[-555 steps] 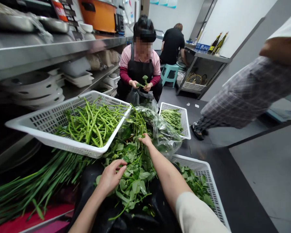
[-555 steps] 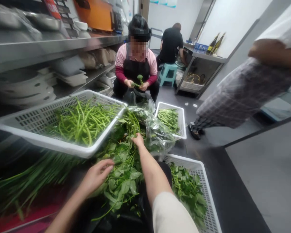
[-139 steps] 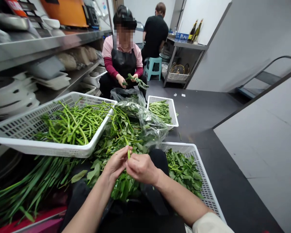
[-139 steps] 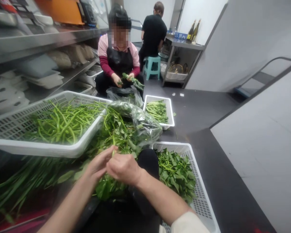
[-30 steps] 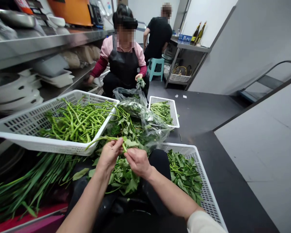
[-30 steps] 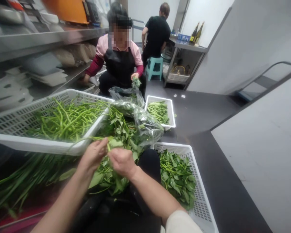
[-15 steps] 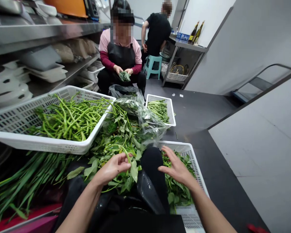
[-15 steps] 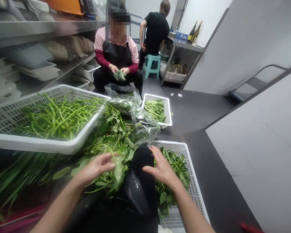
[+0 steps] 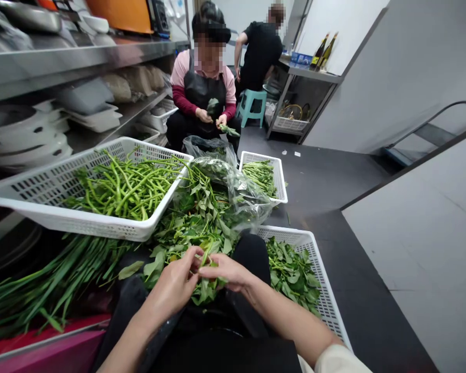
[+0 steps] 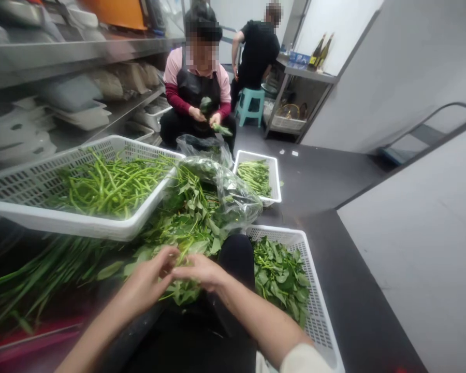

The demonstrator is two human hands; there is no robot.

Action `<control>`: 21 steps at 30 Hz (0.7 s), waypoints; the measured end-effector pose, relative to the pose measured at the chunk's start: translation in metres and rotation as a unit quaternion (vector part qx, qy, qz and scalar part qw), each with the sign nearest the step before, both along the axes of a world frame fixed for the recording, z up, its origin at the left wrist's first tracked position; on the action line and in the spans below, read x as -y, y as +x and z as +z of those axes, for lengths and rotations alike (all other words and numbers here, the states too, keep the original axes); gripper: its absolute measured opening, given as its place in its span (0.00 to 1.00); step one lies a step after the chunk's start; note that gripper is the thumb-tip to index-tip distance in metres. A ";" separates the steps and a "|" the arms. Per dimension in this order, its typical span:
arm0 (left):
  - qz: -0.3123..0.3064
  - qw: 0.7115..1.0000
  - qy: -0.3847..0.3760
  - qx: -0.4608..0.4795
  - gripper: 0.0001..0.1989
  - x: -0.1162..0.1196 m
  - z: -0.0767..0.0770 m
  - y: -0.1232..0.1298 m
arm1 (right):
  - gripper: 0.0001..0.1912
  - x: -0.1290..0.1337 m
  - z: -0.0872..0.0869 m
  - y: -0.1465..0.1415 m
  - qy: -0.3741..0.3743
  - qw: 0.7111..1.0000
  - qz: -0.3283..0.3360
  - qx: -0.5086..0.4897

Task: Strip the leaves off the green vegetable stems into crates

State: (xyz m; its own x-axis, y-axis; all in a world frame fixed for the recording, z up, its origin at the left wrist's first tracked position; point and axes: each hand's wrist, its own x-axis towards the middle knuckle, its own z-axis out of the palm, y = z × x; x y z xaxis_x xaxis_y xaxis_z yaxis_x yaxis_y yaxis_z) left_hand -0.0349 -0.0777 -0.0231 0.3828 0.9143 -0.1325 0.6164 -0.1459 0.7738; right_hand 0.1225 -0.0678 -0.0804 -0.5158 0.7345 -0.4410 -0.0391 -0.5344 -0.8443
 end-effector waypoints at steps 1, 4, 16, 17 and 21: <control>-0.002 1.000 0.001 -0.012 0.12 0.001 -0.001 0.000 | 0.18 0.000 0.001 0.002 0.043 0.998 0.034 0.037; 0.006 1.000 -0.018 -0.014 0.13 0.003 -0.004 -0.003 | 0.14 -0.007 0.000 0.007 0.142 0.977 0.110 0.111; 0.165 0.916 -0.263 0.255 0.20 0.005 -0.004 -0.022 | 0.22 -0.008 0.001 0.031 -0.019 0.983 -0.164 -0.075; 0.178 0.900 -0.285 0.279 0.21 0.006 -0.005 -0.021 | 0.21 -0.001 0.001 0.023 -0.025 0.986 -0.145 -0.079; 0.199 0.843 -0.351 0.356 0.21 0.009 -0.011 -0.020 | 0.28 0.012 0.003 -0.008 -0.059 0.965 -0.221 -0.128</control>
